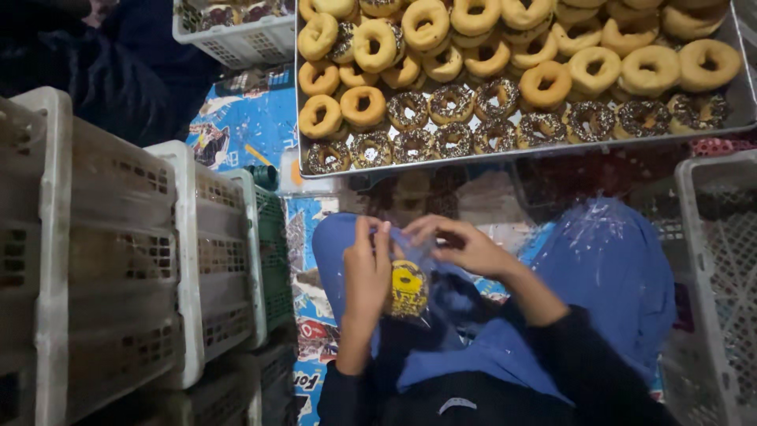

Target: The person sits on the floor and repeatedly picks donuts from a metal tray, places them into small clear plastic bags, and sets the filled bags into a white plastic crate. The tray contains plain and chocolate-sprinkled donuts.

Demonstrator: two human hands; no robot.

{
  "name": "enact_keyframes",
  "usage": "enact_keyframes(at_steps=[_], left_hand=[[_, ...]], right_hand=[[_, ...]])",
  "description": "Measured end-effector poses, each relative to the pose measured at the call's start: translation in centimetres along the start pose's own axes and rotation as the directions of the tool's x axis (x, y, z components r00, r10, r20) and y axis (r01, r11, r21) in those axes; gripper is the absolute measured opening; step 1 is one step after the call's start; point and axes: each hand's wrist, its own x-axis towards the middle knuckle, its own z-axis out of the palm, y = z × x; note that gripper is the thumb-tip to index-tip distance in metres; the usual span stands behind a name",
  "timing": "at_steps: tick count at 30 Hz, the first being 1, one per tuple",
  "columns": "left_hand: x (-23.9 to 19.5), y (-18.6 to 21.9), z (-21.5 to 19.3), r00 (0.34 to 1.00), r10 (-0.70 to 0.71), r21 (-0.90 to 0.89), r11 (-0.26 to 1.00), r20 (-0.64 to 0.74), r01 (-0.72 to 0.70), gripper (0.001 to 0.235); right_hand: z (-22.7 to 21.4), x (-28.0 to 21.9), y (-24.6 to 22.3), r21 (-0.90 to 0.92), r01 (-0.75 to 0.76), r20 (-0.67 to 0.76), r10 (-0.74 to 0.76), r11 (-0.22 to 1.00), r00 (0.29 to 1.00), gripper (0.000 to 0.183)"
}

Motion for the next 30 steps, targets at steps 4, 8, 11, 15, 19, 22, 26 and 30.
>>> enact_keyframes(at_steps=[4, 8, 11, 15, 19, 22, 26, 30], left_hand=[[2.2, -2.5, -0.3, 0.990, -0.049, 0.054, 0.997, -0.129, 0.056, 0.020], [1.3, -5.2, -0.5, 0.947, 0.077, 0.062, 0.996, -0.312, -0.061, 0.021], [-1.9, -7.5, -0.4, 0.929, 0.125, 0.261, 0.965, -0.348, -0.032, 0.021], [-5.5, -11.9, 0.5, 0.943, -0.225, 0.215, 0.936, -0.247, 0.279, 0.024], [-4.0, -15.5, 2.0, 0.941, -0.294, 0.042, 0.951, -0.170, 0.305, 0.015], [1.3, -16.9, 5.9, 0.974, -0.202, -0.205, 0.963, -0.104, 0.178, 0.013], [10.3, -20.6, 11.9, 0.983, -0.173, -0.252, 0.956, -0.061, 0.152, 0.017], [13.6, -25.5, 14.8, 0.985, -0.165, 0.102, 0.982, 0.043, 0.160, 0.027]], right_hand=[[2.5, 4.8, 3.4, 0.315, 0.008, -0.339, 0.105, 0.949, 0.935, 0.022], [6.0, 4.8, 9.3, 0.133, -0.016, -0.675, 0.102, 0.991, 0.730, 0.020], [9.9, 1.7, 12.2, -0.018, -0.093, -0.721, 0.052, 0.996, 0.691, 0.019], [13.3, -2.3, 14.5, 0.208, -0.361, -0.694, 0.397, 0.909, 0.601, 0.021], [12.6, -1.9, 16.0, 0.634, -0.269, -0.514, 0.655, 0.725, 0.554, 0.041], [7.3, 2.0, 18.4, -0.070, -0.402, -0.795, 0.193, 0.913, 0.576, 0.039], [0.2, 6.5, 23.2, -0.141, -0.490, -0.889, 0.108, 0.860, 0.445, 0.031], [-2.4, 8.0, 25.0, -0.424, -0.707, -0.864, -0.020, 0.566, 0.503, 0.039]])
